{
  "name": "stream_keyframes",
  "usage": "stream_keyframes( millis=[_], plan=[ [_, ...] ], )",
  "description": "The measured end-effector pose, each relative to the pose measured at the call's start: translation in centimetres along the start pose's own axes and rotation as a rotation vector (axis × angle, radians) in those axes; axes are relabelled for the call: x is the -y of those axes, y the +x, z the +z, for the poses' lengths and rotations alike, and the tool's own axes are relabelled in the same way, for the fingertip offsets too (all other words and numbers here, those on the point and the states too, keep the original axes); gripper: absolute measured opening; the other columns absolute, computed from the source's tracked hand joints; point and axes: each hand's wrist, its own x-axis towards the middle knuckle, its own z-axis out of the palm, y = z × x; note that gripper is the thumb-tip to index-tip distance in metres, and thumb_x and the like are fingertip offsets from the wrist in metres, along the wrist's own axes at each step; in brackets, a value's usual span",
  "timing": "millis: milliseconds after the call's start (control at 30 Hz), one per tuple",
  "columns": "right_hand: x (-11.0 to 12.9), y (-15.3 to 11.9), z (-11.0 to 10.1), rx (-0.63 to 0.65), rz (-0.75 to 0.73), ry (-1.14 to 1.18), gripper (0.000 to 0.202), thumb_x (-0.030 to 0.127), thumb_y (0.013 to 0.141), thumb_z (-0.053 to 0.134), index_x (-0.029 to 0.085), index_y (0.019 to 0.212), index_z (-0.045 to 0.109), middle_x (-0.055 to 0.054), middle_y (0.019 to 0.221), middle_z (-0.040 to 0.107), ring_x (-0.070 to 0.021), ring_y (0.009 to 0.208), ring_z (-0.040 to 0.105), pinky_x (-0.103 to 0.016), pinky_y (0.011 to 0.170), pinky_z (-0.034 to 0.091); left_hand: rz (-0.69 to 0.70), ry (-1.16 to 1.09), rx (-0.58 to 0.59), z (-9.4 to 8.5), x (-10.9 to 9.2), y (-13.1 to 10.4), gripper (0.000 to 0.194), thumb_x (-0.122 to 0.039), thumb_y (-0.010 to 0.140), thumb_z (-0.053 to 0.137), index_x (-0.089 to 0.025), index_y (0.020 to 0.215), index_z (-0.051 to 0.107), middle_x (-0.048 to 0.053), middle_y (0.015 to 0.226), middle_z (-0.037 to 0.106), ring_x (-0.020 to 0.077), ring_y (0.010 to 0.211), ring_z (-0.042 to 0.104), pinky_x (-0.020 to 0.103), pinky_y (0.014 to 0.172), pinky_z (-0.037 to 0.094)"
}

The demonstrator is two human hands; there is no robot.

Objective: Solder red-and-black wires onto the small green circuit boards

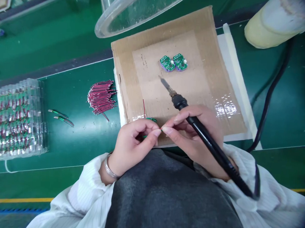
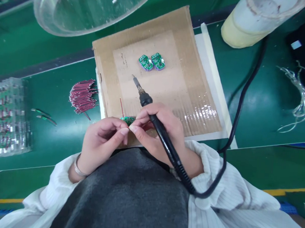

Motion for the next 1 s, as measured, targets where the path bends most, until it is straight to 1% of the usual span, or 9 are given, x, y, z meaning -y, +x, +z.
stream_keyframes(
  millis=[100, 167, 300, 333, 400, 500, 633, 867, 1000],
  plan=[
    [0.3, 0.1, -0.2, 0.061, -0.197, -0.339, 0.015, 0.014, 0.077, 0.073, 0.023, 0.083, 0.062, 0.002, 0.075, 0.069, -0.0121, 0.066, 0.067, -0.023, 0.061, 0.058, 0.174, 0.299, -0.016, -0.5, -0.5, 0.1, 0.009, -0.015, 0.087, 0.061, -0.015, 0.078, 0.064, -0.002, 0.062, 0.063, 0.0066, 0.056, 0.055, 0.017, 0.055, 0.043],
    [0.4, 0.1, -0.4, 0.076, -0.226, -0.417, 0.013, 0.014, 0.078, 0.072, 0.023, 0.079, 0.063, 0.003, 0.074, 0.07, -0.0113, 0.063, 0.066, -0.023, 0.06, 0.057, 0.248, 0.396, 0.007, -0.8, -0.7, 0.1, 0.007, -0.013, 0.086, 0.061, -0.016, 0.08, 0.064, -0.002, 0.065, 0.065, 0.0071, 0.059, 0.057, 0.018, 0.056, 0.043],
    [0.2, -0.2, -0.5, -0.111, -0.106, -0.155, 0.023, 0.015, 0.076, 0.074, 0.023, 0.092, 0.06, 0.001, 0.08, 0.069, -0.0153, 0.07, 0.069, -0.028, 0.063, 0.06, 0.147, 0.275, -0.039, -0.9, -0.5, 0.0, 0.01, -0.017, 0.087, 0.062, -0.016, 0.077, 0.062, -0.003, 0.059, 0.06, 0.0059, 0.052, 0.051, 0.018, 0.051, 0.041],
    [0.2, -0.2, -0.5, -0.115, -0.072, -0.094, 0.026, 0.015, 0.075, 0.075, 0.023, 0.094, 0.058, 0.0, 0.081, 0.069, -0.0162, 0.071, 0.07, -0.029, 0.063, 0.06, 0.114, 0.228, -0.054, -0.8, -0.4, -0.1, 0.011, -0.018, 0.088, 0.062, -0.016, 0.076, 0.062, -0.003, 0.059, 0.059, 0.0058, 0.051, 0.051, 0.018, 0.05, 0.041],
    [0.1, -0.2, -0.3, -0.049, -0.015, -0.018, 0.03, 0.015, 0.074, 0.076, 0.022, 0.095, 0.056, 0.0, 0.081, 0.069, -0.0169, 0.072, 0.071, -0.028, 0.061, 0.061, 0.075, 0.173, -0.07, -0.6, -0.3, -0.2, 0.012, -0.019, 0.088, 0.062, -0.016, 0.076, 0.063, -0.003, 0.059, 0.059, 0.006, 0.052, 0.051, 0.018, 0.051, 0.042],
    [0.0, -0.1, 0.1, 0.006, 0.015, 0.061, 0.033, 0.014, 0.073, 0.078, 0.022, 0.096, 0.055, 0.0, 0.084, 0.069, -0.0178, 0.075, 0.072, -0.027, 0.06, 0.062, 0.083, 0.167, -0.073, -0.3, -0.2, -0.2, 0.011, -0.019, 0.087, 0.062, -0.016, 0.077, 0.063, -0.002, 0.062, 0.061, 0.0066, 0.055, 0.054, 0.018, 0.054, 0.044],
    [-0.1, -0.1, 0.4, -0.031, -0.03, 0.0, 0.032, 0.015, 0.073, 0.079, 0.022, 0.093, 0.056, 0.002, 0.082, 0.068, -0.0151, 0.073, 0.071, -0.023, 0.06, 0.061, 0.088, 0.15, -0.069, -0.1, -0.2, -0.2, 0.01, -0.018, 0.087, 0.063, -0.016, 0.077, 0.063, -0.002, 0.062, 0.063, 0.006, 0.055, 0.056, 0.017, 0.055, 0.046],
    [-0.5, -0.3, 0.5, -0.105, -0.076, -0.134, 0.029, 0.02, 0.075, 0.079, 0.024, 0.091, 0.055, 0.004, 0.072, 0.07, -0.0147, 0.068, 0.071, -0.024, 0.057, 0.057, -0.056, -0.086, -0.108, 0.4, 0.1, -0.4, 0.011, -0.024, 0.09, 0.061, -0.016, 0.083, 0.063, -0.001, 0.064, 0.065, 0.0073, 0.055, 0.058, 0.018, 0.054, 0.048],
    [-0.5, -0.3, 0.6, -0.078, -0.026, -0.065, 0.03, 0.021, 0.075, 0.079, 0.025, 0.093, 0.056, 0.002, 0.077, 0.07, -0.0167, 0.072, 0.072, -0.026, 0.058, 0.06, -0.055, -0.033, -0.108, 0.3, 0.1, -0.3, 0.013, -0.025, 0.09, 0.06, -0.016, 0.081, 0.062, -0.001, 0.062, 0.063, 0.0076, 0.054, 0.055, 0.019, 0.054, 0.046]
  ],
)
